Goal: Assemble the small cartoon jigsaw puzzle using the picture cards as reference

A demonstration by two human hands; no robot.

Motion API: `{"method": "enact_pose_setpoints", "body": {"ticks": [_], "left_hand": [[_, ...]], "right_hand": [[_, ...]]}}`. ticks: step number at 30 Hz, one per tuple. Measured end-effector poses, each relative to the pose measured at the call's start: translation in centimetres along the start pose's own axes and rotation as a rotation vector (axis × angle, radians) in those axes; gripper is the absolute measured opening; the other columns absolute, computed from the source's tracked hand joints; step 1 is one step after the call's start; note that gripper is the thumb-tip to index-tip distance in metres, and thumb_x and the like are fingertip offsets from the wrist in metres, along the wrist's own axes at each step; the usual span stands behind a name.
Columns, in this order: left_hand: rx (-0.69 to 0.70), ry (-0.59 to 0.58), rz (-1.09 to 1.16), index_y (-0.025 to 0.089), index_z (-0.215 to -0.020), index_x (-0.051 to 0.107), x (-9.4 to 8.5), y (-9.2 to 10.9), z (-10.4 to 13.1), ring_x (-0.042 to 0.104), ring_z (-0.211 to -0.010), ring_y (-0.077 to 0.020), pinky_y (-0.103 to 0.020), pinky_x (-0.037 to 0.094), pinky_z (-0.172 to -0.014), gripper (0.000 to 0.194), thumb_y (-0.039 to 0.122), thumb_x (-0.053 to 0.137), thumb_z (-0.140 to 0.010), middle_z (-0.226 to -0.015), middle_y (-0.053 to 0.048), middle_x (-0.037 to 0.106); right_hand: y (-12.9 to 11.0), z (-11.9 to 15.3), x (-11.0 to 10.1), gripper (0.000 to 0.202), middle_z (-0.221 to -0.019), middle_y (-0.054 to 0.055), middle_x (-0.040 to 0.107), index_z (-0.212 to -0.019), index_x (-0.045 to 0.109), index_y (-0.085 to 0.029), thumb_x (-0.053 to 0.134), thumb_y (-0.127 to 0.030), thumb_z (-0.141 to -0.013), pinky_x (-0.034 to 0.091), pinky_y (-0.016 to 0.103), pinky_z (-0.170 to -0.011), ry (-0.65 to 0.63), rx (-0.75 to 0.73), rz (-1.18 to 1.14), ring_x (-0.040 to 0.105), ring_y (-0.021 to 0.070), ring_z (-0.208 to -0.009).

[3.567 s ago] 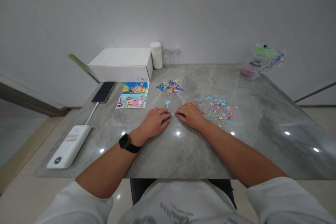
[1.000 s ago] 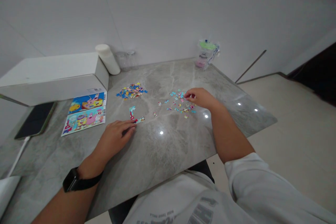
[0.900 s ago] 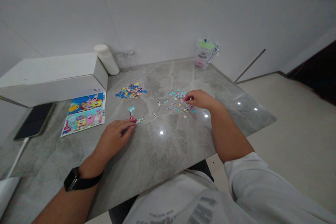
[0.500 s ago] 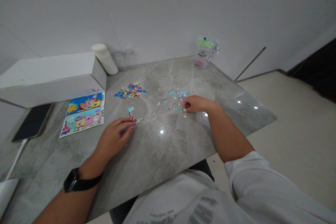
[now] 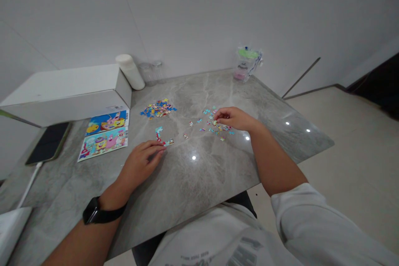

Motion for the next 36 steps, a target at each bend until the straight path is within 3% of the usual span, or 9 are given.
{"method": "enact_pose_setpoints", "body": {"ticks": [6,10,17,21,25,31,33,36], "left_hand": [[-0.001,-0.02,-0.008,0.025,-0.11,0.079,0.2,0.2,0.0,0.072,-0.109,-0.0251,-0.044,0.056,-0.102,0.032,0.042,0.053,-0.104,-0.118,-0.008,0.077],[-0.004,-0.027,-0.009,0.025,-0.109,0.079,0.2,0.3,0.0,0.072,-0.109,-0.0251,-0.044,0.056,-0.102,0.031,0.042,0.053,-0.104,-0.118,-0.008,0.077],[-0.001,-0.025,0.002,0.025,-0.11,0.079,0.1,0.5,-0.1,0.072,-0.107,-0.0244,-0.043,0.056,-0.1,0.032,0.041,0.052,-0.104,-0.114,-0.008,0.078],[-0.026,-0.011,0.038,0.025,-0.11,0.079,0.1,0.4,-0.1,0.072,-0.108,-0.0243,-0.044,0.056,-0.101,0.031,0.041,0.053,-0.103,-0.114,-0.008,0.078],[-0.097,0.097,0.12,0.025,-0.112,0.078,-1.6,0.6,-0.5,0.072,-0.107,-0.0229,-0.041,0.056,-0.101,0.031,0.041,0.053,-0.102,-0.115,-0.008,0.077],[-0.18,0.213,0.199,0.023,-0.11,0.078,-3.9,1.4,-3.1,0.066,-0.085,-0.0178,-0.033,0.056,-0.082,0.024,0.035,0.061,-0.098,-0.101,-0.005,0.074],[-0.237,0.306,0.232,0.022,-0.104,0.078,-3.9,1.3,-3.9,0.064,-0.083,-0.0167,-0.032,0.054,-0.079,0.02,0.034,0.062,-0.097,-0.099,-0.005,0.073],[-0.302,0.4,0.316,0.02,-0.098,0.075,-2.1,1.4,-4.4,0.063,-0.084,-0.0164,-0.031,0.053,-0.079,0.017,0.033,0.063,-0.098,-0.097,-0.005,0.071]], "right_hand": [[-0.4,-0.2,0.1,0.03,-0.083,0.0,0.069,-0.103,0.078,-0.023,0.069,-0.04,-0.08,0.045,0.028,-0.068,0.051,-0.002,-0.087,0.059,0.0152,-0.074],[-0.3,-0.5,1.0,0.03,-0.071,-0.003,0.061,-0.104,0.077,-0.023,0.063,-0.034,-0.079,0.042,0.027,-0.062,0.075,0.066,-0.159,0.053,0.0134,-0.064],[0.6,-1.1,2.6,0.023,-0.069,-0.004,0.057,-0.09,0.065,-0.024,0.066,-0.03,-0.068,0.045,0.025,-0.058,0.19,0.185,-0.474,0.053,0.0123,-0.061],[0.7,-1.2,3.4,0.03,-0.074,-0.003,0.063,-0.089,0.059,-0.024,0.075,-0.035,-0.066,0.047,0.025,-0.059,0.235,0.21,-0.548,0.059,0.0134,-0.066],[-0.2,-1.2,4.1,0.04,-0.089,0.002,0.072,-0.085,0.057,-0.023,0.083,-0.042,-0.062,0.05,0.026,-0.064,0.269,0.21,-0.633,0.065,0.0153,-0.077],[-3.4,-2.5,6.5,0.038,-0.083,-0.001,0.065,-0.086,0.063,-0.024,0.085,-0.047,-0.065,0.046,0.025,-0.061,0.187,0.148,-0.633,0.057,0.0132,-0.072],[-4.2,-3.2,7.8,0.037,-0.083,-0.002,0.065,-0.088,0.064,-0.025,0.084,-0.047,-0.067,0.044,0.025,-0.06,0.176,0.108,-0.627,0.056,0.013,-0.07],[-4.8,-3.8,9.8,0.035,-0.077,-0.003,0.061,-0.092,0.066,-0.026,0.082,-0.049,-0.07,0.044,0.026,-0.062,0.206,0.015,-0.606,0.054,0.014,-0.069]]}}
Point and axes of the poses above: each hand's wrist, its own z-axis away from the middle knuckle, its own x-axis out of the palm, y = z × x, the point moved 10 cm from there along -z, towards the middle knuckle
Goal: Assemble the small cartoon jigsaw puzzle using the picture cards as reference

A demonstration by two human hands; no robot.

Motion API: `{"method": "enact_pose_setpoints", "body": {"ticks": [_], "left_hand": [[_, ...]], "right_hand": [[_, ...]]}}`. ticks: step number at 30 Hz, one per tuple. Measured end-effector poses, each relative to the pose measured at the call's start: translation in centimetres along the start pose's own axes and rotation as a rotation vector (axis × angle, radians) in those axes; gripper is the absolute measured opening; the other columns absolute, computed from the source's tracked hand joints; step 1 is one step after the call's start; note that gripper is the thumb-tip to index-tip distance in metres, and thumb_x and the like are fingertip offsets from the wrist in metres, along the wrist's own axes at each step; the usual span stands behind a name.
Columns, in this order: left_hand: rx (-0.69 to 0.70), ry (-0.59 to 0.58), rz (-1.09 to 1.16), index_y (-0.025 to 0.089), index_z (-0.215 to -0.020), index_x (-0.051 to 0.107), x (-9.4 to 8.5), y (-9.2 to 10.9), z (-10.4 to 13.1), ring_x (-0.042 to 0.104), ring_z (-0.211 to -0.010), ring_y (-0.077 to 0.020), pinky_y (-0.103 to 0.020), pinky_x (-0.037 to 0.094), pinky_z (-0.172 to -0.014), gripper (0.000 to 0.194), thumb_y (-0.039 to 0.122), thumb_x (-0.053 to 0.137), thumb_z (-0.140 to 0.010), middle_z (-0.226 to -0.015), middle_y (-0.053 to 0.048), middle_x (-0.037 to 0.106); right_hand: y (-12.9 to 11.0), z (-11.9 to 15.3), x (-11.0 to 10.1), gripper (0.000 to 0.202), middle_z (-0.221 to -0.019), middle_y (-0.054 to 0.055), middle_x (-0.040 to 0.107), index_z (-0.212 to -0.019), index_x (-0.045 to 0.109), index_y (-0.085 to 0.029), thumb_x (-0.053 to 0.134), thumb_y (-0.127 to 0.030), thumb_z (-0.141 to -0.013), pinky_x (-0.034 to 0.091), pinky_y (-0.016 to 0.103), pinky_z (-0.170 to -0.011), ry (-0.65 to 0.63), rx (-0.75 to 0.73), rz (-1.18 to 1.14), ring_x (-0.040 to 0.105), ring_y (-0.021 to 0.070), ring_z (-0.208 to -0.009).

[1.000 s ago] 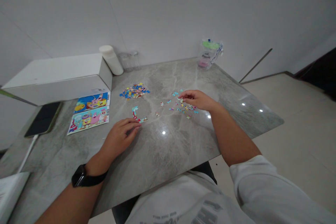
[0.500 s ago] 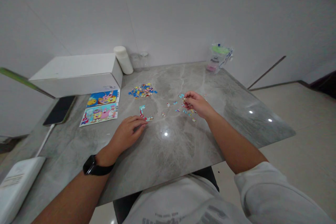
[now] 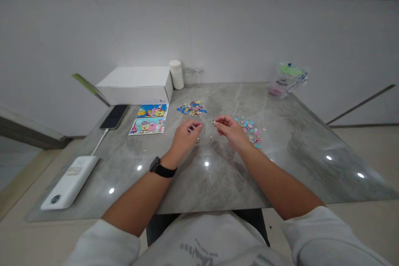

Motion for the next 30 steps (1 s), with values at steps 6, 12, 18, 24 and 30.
{"method": "enact_pose_setpoints", "body": {"ticks": [6,12,18,24,30], "left_hand": [[0.014,0.007,0.058,0.02,-0.097,0.073,2.1,-0.6,1.6,0.059,-0.084,-0.0163,-0.031,0.05,-0.078,0.011,0.029,0.068,-0.096,-0.098,-0.006,0.067],[0.008,0.003,0.085,0.018,-0.09,0.071,1.4,-1.3,1.4,0.054,-0.078,-0.0143,-0.03,0.045,-0.075,0.006,0.022,0.068,-0.093,-0.09,-0.003,0.061],[-0.002,-0.041,0.082,0.019,-0.085,0.069,2.0,-1.3,1.5,0.053,-0.077,-0.0134,-0.027,0.043,-0.074,0.006,0.02,0.068,-0.091,-0.086,0.0,0.061],[-0.057,-0.041,0.102,0.019,-0.085,0.069,2.0,-2.1,1.5,0.054,-0.076,-0.013,-0.027,0.044,-0.074,0.008,0.021,0.066,-0.092,-0.087,0.0,0.061],[-0.068,-0.073,0.125,0.018,-0.085,0.07,2.4,-2.5,1.6,0.055,-0.08,-0.0136,-0.027,0.045,-0.077,0.008,0.022,0.068,-0.092,-0.088,0.0,0.06]], "right_hand": [[1.9,0.8,2.7,0.031,-0.087,0.002,0.068,-0.094,0.067,-0.027,0.079,-0.051,-0.078,0.049,0.033,-0.074,-0.019,-0.101,0.064,0.06,0.0193,-0.078],[2.4,1.1,2.8,0.026,-0.085,0.001,0.069,-0.095,0.07,-0.025,0.075,-0.047,-0.083,0.048,0.033,-0.073,-0.031,-0.146,0.144,0.061,0.0195,-0.077],[2.7,1.1,3.1,0.021,-0.084,0.002,0.07,-0.096,0.071,-0.022,0.07,-0.042,-0.087,0.05,0.032,-0.072,-0.055,-0.222,0.221,0.063,0.0182,-0.076],[-0.5,2.5,3.2,0.02,-0.101,0.006,0.072,-0.111,0.071,-0.023,0.068,-0.029,-0.092,0.054,0.036,-0.078,-0.048,-0.535,0.478,0.066,0.0205,-0.085],[-2.7,4.2,4.3,0.011,-0.105,0.007,0.075,-0.108,0.071,-0.027,0.066,-0.026,-0.098,0.056,0.043,-0.092,-0.093,-0.813,0.641,0.069,0.0248,-0.101]]}}
Point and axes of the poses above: each hand's wrist, its own z-axis away from the middle knuckle, its own x-axis out of the palm, y = z × x, the point moved 10 cm from there along -z, towards the middle knuckle
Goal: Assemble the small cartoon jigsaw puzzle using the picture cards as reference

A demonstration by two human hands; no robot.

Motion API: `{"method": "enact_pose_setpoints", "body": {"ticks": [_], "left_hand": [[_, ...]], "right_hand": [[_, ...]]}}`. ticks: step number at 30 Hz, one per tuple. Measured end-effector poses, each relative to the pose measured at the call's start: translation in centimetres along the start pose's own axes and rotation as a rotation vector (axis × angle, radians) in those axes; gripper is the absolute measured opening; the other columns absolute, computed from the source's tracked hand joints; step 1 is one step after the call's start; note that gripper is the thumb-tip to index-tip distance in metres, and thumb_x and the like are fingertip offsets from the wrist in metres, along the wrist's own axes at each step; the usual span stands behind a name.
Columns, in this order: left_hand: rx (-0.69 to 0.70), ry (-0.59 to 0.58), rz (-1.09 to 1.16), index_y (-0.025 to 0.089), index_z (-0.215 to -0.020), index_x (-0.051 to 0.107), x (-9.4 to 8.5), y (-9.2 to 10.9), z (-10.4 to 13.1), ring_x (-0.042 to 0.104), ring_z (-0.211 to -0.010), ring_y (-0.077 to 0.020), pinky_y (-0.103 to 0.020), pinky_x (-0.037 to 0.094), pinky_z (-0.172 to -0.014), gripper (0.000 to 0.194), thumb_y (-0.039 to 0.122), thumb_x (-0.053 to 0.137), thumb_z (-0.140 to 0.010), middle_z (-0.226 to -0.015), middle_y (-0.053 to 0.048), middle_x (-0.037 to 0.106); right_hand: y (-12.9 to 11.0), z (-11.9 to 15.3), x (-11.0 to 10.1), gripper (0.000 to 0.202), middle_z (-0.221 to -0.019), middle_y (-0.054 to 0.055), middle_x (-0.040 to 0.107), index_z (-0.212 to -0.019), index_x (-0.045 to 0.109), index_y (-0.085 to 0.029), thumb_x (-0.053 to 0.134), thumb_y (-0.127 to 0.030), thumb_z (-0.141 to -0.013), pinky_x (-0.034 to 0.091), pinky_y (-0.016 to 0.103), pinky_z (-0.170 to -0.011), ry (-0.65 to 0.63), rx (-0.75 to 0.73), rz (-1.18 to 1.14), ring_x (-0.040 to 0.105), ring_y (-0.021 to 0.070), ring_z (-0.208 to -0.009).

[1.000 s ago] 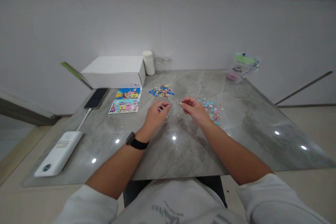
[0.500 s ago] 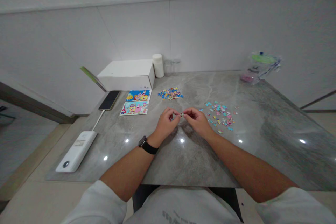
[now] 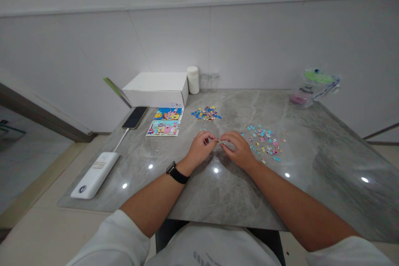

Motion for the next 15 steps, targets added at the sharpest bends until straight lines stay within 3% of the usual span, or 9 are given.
{"method": "enact_pose_setpoints", "body": {"ticks": [7,12,15], "left_hand": [[-0.045,-0.045,-0.068,0.018,-0.088,0.072,0.0,-0.5,-0.3,0.058,-0.083,-0.0147,-0.028,0.049,-0.08,0.011,0.024,0.065,-0.096,-0.091,-0.001,0.063],[0.094,0.01,-0.355,0.02,-0.106,0.074,-2.3,0.8,-0.7,0.063,-0.099,-0.0199,-0.036,0.051,-0.095,0.014,0.02,0.066,-0.094,-0.108,-0.006,0.068],[0.147,-0.056,-0.547,0.021,-0.105,0.076,-2.1,0.9,-0.5,0.065,-0.105,-0.024,-0.04,0.051,-0.099,0.014,0.02,0.068,-0.094,-0.108,-0.008,0.071]], "right_hand": [[-0.1,0.0,0.2,0.01,-0.105,0.007,0.078,-0.105,0.073,-0.028,0.065,-0.026,-0.1,0.056,0.043,-0.093,-0.027,-0.033,0.087,0.071,0.0243,-0.101],[1.9,0.2,0.4,0.011,-0.107,0.007,0.08,-0.104,0.075,-0.026,0.066,-0.027,-0.099,0.052,0.044,-0.095,-0.074,0.034,0.171,0.071,0.0253,-0.102],[3.2,0.4,1.8,0.01,-0.105,0.006,0.08,-0.102,0.076,-0.025,0.068,-0.023,-0.097,0.049,0.042,-0.094,-0.183,0.066,0.207,0.07,0.0252,-0.1]]}}
Point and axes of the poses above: each hand's wrist, its own z-axis away from the middle knuckle, its own x-axis out of the palm, y = z × x, the point moved 10 cm from there along -z, towards the middle knuckle
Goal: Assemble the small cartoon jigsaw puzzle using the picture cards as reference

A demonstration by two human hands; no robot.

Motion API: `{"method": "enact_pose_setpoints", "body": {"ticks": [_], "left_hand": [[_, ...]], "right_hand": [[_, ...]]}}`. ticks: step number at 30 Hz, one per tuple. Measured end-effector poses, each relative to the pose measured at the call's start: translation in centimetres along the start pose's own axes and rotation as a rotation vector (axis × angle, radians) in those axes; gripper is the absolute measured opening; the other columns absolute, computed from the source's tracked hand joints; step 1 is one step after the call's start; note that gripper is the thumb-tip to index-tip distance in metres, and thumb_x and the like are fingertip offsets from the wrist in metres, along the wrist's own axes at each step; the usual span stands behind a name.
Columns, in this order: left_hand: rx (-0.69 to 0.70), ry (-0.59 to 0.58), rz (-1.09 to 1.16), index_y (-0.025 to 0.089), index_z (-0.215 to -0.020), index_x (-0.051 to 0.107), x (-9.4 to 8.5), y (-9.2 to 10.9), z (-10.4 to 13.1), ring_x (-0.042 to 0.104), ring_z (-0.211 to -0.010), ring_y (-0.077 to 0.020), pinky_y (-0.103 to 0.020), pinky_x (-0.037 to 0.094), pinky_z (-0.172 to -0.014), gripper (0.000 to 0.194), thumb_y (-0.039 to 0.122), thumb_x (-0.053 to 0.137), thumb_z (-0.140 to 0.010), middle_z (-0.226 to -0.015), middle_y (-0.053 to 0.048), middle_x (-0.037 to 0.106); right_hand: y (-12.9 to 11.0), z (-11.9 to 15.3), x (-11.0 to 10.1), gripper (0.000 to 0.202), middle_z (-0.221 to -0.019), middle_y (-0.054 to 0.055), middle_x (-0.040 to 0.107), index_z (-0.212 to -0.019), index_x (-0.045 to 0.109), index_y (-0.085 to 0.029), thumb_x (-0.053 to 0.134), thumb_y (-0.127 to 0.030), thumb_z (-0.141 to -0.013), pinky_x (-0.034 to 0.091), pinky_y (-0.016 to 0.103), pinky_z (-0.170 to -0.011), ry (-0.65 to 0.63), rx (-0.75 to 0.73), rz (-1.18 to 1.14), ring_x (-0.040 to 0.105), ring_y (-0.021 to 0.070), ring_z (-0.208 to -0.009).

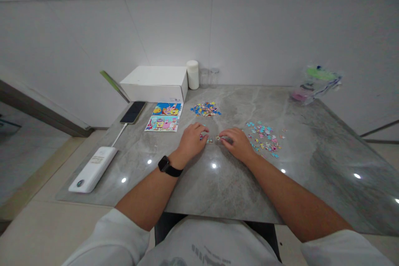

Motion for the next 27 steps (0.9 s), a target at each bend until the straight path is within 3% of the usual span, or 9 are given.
{"method": "enact_pose_setpoints", "body": {"ticks": [5,10,23,27], "left_hand": [[0.058,-0.147,-0.128,0.022,-0.104,0.079,2.0,0.5,0.4,0.067,-0.102,-0.0257,-0.039,0.052,-0.093,0.014,0.025,0.07,-0.095,-0.106,-0.008,0.075],[0.076,-0.197,-0.158,0.022,-0.104,0.08,2.6,0.7,0.6,0.067,-0.101,-0.0252,-0.039,0.052,-0.093,0.015,0.023,0.069,-0.095,-0.107,-0.009,0.077],[0.126,-0.229,-0.081,0.025,-0.101,0.083,3.3,0.9,0.8,0.069,-0.097,-0.0269,-0.042,0.051,-0.094,0.02,0.018,0.066,-0.095,-0.102,-0.009,0.079],[0.129,-0.242,-0.043,0.026,-0.102,0.084,3.3,1.0,0.7,0.069,-0.097,-0.0263,-0.042,0.05,-0.096,0.019,0.018,0.068,-0.094,-0.103,-0.009,0.079]], "right_hand": [[0.7,-0.2,2.5,0.01,-0.105,0.005,0.081,-0.102,0.077,-0.026,0.071,-0.021,-0.095,0.045,0.04,-0.094,-0.137,0.032,0.043,0.068,0.0244,-0.1],[0.4,-0.3,3.4,0.01,-0.108,0.005,0.081,-0.104,0.078,-0.026,0.071,-0.025,-0.097,0.041,0.04,-0.093,-0.195,0.033,0.092,0.066,0.0247,-0.101],[-0.9,-0.3,3.6,0.011,-0.105,0.005,0.079,-0.099,0.081,-0.027,0.071,-0.023,-0.096,0.042,0.042,-0.093,-0.211,-0.017,0.149,0.064,0.0251,-0.101],[0.4,0.0,2.0,0.018,-0.109,0.006,0.077,-0.105,0.08,-0.026,0.068,-0.019,-0.094,0.045,0.042,-0.096,-0.13,0.051,0.091,0.064,0.0253,-0.105]]}}
Point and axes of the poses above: each hand's wrist, its own z-axis away from the middle knuckle, its own x-axis out of the palm, y = z × x, the point moved 10 cm from there along -z, towards the middle knuckle
